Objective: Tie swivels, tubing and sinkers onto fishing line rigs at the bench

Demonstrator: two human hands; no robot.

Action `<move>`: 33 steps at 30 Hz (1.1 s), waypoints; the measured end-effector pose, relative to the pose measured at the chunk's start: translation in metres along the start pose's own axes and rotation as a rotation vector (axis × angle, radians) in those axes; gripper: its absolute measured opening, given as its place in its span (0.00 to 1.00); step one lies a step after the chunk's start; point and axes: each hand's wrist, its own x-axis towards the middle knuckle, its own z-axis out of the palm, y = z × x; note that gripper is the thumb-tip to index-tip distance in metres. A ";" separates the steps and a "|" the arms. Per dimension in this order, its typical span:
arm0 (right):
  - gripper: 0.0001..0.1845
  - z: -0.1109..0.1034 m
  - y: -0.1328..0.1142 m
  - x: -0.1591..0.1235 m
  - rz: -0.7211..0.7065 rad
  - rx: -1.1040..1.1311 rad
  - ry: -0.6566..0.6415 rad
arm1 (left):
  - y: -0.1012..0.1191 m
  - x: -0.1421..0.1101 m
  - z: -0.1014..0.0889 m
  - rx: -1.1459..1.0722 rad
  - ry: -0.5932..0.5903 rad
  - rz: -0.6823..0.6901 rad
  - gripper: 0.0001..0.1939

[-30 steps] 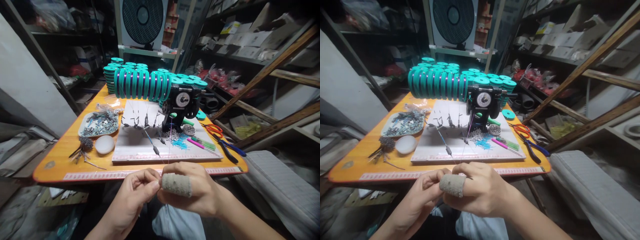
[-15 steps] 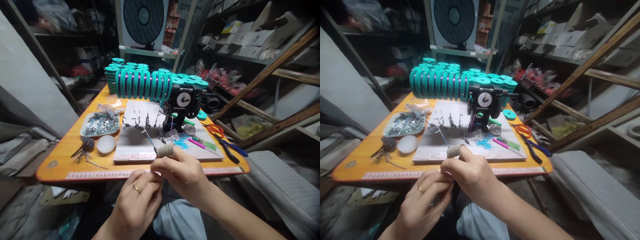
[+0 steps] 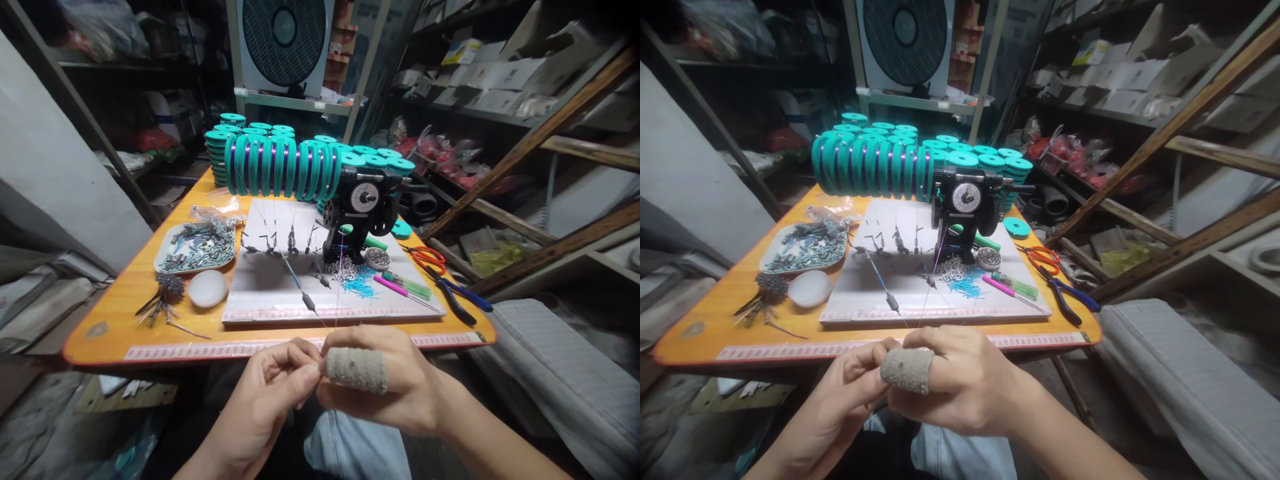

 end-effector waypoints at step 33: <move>0.08 0.012 0.006 -0.002 0.084 -0.010 -0.009 | 0.036 -0.001 -0.016 0.589 0.006 0.002 0.07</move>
